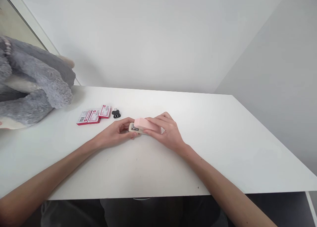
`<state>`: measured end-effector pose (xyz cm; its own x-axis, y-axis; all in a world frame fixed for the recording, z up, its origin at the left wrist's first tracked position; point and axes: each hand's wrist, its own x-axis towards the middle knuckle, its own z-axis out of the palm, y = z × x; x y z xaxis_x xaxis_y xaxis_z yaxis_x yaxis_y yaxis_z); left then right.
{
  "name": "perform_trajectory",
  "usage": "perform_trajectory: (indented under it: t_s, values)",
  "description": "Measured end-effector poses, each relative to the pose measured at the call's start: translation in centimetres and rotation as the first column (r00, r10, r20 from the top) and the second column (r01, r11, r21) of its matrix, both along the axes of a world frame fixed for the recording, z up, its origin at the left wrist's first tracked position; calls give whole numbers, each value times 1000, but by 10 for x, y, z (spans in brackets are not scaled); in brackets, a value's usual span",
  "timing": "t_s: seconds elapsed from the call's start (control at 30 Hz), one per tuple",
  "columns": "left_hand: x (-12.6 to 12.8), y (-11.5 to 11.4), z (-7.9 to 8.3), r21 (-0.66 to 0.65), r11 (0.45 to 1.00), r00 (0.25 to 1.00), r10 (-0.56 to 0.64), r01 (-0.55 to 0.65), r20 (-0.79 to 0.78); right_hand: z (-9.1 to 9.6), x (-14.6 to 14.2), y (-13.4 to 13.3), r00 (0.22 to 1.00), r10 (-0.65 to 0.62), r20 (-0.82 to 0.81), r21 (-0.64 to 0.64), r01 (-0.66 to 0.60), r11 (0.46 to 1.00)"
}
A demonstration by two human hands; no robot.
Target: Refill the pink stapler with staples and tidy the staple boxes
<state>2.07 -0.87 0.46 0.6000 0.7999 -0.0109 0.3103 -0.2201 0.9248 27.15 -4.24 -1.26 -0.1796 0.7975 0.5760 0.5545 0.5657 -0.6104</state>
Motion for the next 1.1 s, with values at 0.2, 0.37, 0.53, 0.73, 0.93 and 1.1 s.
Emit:
perform_trajectory:
  t_s: [0.2, 0.37, 0.53, 0.73, 0.93, 1.1]
  values:
    - [0, -1, 2, 38, 999, 1000, 5, -5, -3, 0, -1, -2, 996, 88, -13, -129, -89, 988]
    - [1, -3, 6, 35, 999, 1000, -14, 14, 22, 2, -2, -3, 997, 43, -56, -278, -57, 959]
    - [-2, 1, 4, 239, 964, 991, 132, -120, -35, 3, 1, 0, 990, -84, -112, -284, 49, 957]
    - [-17, 20, -2, 765, 604, 878, 466, -223, -112, 1, 5, 3, 958, -228, -175, -316, 165, 934]
    - [-33, 33, -14, 832, 470, 664, 727, -293, -177, 0, 7, 4, 933, -309, -185, -339, 234, 911]
    - [-39, 35, -20, 794, 516, 493, 807, -321, -325, 5, 7, 3, 916, -355, -187, -398, 260, 880]
